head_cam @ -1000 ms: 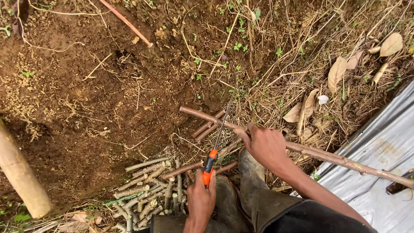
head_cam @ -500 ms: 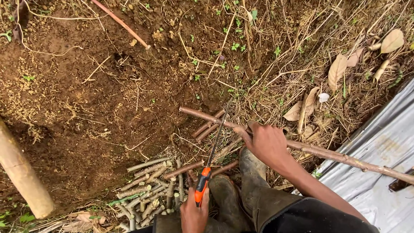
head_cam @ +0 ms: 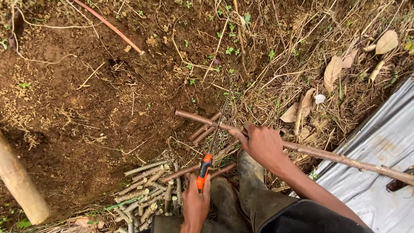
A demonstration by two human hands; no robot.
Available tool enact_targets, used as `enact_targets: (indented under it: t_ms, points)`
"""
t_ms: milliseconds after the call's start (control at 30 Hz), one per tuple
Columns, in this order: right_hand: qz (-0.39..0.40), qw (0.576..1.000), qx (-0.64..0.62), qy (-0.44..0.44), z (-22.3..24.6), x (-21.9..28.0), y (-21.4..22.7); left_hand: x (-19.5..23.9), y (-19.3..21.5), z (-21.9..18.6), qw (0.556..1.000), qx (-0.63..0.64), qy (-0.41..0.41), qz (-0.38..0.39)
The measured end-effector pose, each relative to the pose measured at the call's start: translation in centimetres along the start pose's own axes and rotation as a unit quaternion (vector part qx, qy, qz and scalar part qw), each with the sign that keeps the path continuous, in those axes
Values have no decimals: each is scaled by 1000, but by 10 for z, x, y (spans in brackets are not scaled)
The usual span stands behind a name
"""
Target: Sawing long branches into smaller segments using a hand saw
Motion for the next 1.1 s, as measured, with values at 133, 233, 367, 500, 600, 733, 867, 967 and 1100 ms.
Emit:
enact_targets:
  t_ms: [133, 233, 367, 500, 600, 733, 867, 967, 1100]
  points:
    - [-12, 1000, 3, 10, -1, 1, -6, 16, -2, 49, 990, -73, -14, -121]
    - [-21, 999, 26, 17, 8, 4, -5, -3, -2, 19, 999, -27, -16, -43]
    - [-10, 999, 38, 10, 9, 6, 1, -35, -13, -42, 985, 19, -159, -67]
    - [9, 1000, 8, -9, 4, 4, -4, -36, -8, -43, 987, -5, -144, -66]
    - [-14, 1000, 13, -4, 3, 2, 1, -6, -5, -12, 993, 19, -106, -42]
    - [5, 1000, 5, 1, 0, 2, -8, -4, -25, 66, 997, -26, -25, -65]
    - [-47, 998, 30, 19, 6, 6, -7, -28, -27, 19, 988, 17, -135, -75]
    - [-44, 998, 37, 10, 6, 6, -2, -37, -12, -56, 985, 15, -155, -74]
    - [-50, 998, 23, 25, 3, 7, -2, -45, -17, -51, 988, 27, -133, -67]
Point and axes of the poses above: each hand's wrist, its own x-axis away from the middle knuckle, its own y-axis out of the back of the hand, z = x × y, the point moved 5 cm from there along -x, towards the middle knuckle, and after that the axes turned 2 degrees about x, right-handed, at the moved point
